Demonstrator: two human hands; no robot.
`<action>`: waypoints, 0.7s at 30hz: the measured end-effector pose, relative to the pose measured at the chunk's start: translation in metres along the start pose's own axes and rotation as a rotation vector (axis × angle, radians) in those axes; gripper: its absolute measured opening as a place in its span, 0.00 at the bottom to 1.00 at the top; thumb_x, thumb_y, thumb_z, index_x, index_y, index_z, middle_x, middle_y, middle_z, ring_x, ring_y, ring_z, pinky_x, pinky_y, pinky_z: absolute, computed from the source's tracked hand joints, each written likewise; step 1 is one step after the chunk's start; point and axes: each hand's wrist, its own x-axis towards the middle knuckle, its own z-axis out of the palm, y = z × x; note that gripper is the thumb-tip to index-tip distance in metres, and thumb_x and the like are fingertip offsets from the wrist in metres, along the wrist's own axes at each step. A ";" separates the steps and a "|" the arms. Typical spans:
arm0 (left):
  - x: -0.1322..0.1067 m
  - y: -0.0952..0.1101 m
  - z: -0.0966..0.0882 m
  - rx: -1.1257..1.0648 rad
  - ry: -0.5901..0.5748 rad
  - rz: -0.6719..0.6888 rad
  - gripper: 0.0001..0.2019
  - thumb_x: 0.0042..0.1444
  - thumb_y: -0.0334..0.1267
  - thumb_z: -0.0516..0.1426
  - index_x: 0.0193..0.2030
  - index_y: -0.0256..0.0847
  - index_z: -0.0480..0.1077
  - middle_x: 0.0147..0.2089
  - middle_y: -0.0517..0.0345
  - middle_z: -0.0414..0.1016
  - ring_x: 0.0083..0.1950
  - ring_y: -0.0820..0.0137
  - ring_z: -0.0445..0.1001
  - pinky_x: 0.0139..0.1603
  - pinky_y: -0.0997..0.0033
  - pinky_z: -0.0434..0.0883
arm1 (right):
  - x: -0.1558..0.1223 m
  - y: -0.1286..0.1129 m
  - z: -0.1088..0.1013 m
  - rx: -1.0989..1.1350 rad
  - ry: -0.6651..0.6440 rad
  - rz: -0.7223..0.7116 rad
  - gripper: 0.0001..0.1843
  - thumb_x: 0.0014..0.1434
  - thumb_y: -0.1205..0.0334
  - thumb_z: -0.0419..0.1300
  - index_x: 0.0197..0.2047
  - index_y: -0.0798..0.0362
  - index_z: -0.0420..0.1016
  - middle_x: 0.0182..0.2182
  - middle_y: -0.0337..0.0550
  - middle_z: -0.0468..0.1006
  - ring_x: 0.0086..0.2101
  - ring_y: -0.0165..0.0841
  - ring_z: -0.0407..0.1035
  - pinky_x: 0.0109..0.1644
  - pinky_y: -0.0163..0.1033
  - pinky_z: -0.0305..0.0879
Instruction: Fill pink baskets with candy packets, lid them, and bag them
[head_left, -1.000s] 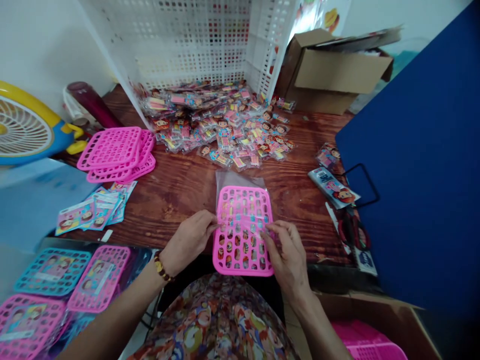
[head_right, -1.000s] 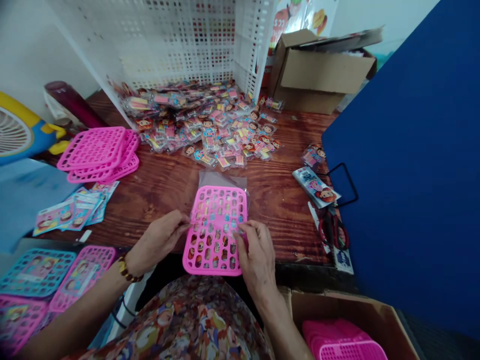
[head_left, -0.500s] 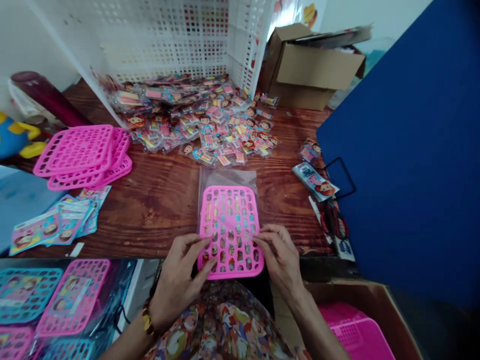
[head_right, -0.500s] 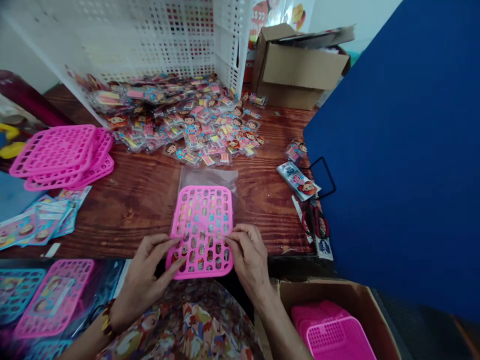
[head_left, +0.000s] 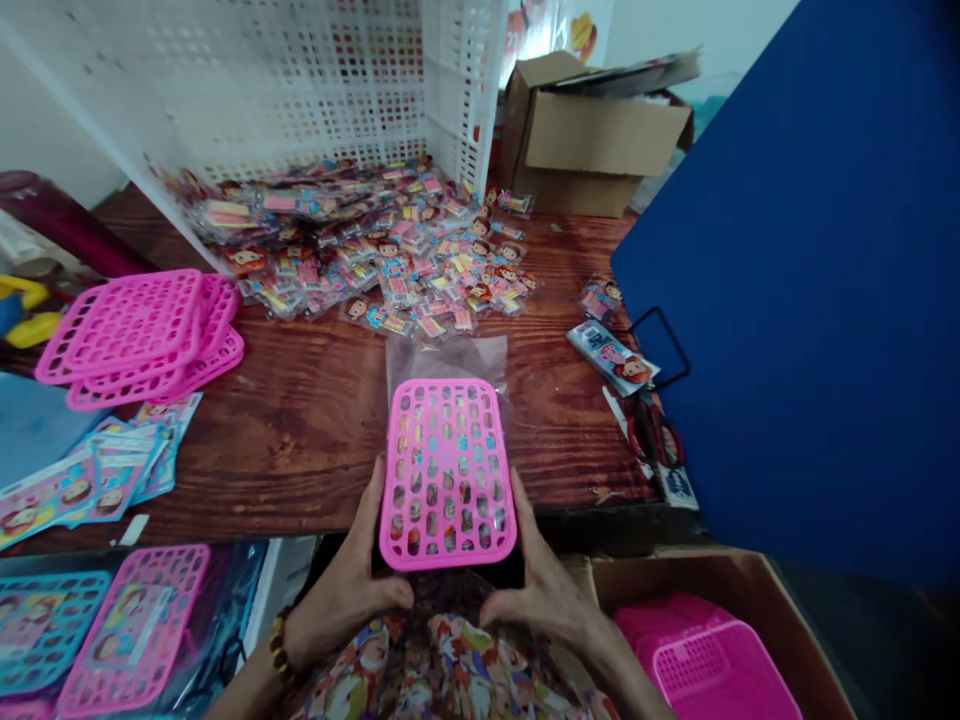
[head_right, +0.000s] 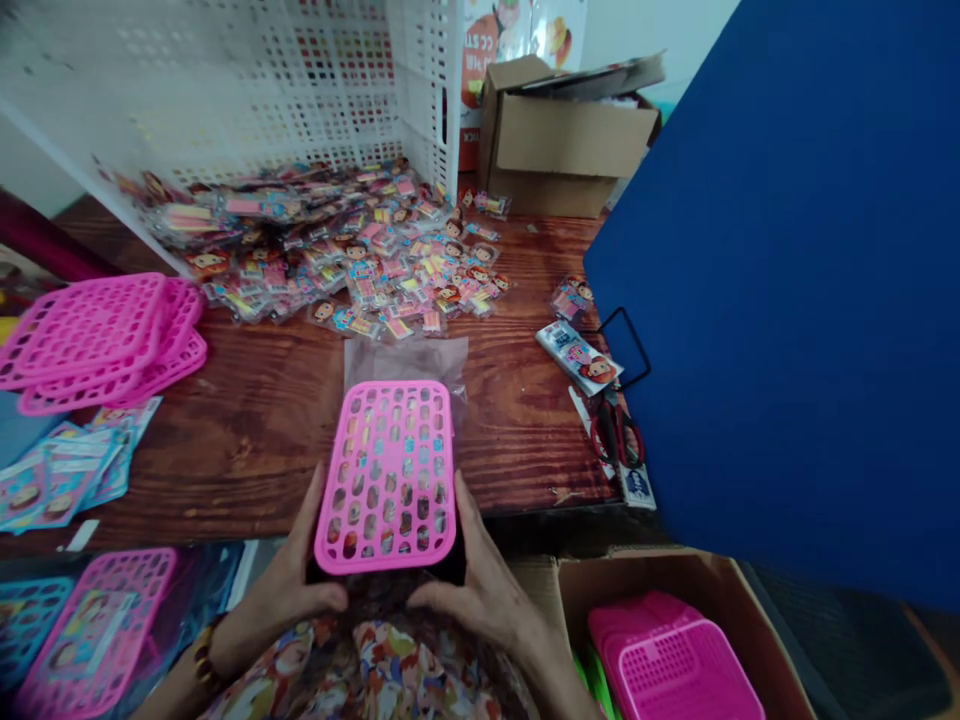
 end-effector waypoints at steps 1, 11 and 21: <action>0.000 -0.007 0.004 0.020 0.007 0.007 0.62 0.42 0.63 0.65 0.74 0.46 0.31 0.76 0.41 0.37 0.74 0.45 0.42 0.71 0.43 0.50 | -0.001 0.001 0.002 -0.003 0.001 0.025 0.62 0.49 0.46 0.71 0.74 0.46 0.34 0.72 0.50 0.44 0.69 0.46 0.40 0.70 0.55 0.44; -0.001 -0.013 0.022 0.223 0.424 0.016 0.46 0.51 0.48 0.65 0.72 0.50 0.45 0.72 0.48 0.56 0.68 0.53 0.63 0.67 0.50 0.62 | 0.014 -0.024 0.000 -0.213 0.265 -0.168 0.37 0.57 0.62 0.67 0.67 0.41 0.60 0.60 0.45 0.69 0.58 0.40 0.65 0.64 0.46 0.61; -0.005 -0.035 0.019 0.197 0.524 0.044 0.41 0.53 0.44 0.64 0.71 0.47 0.51 0.69 0.49 0.61 0.65 0.57 0.67 0.67 0.56 0.63 | 0.033 -0.027 0.005 -0.159 0.366 -0.152 0.08 0.63 0.67 0.57 0.45 0.51 0.74 0.35 0.39 0.79 0.33 0.29 0.74 0.37 0.30 0.71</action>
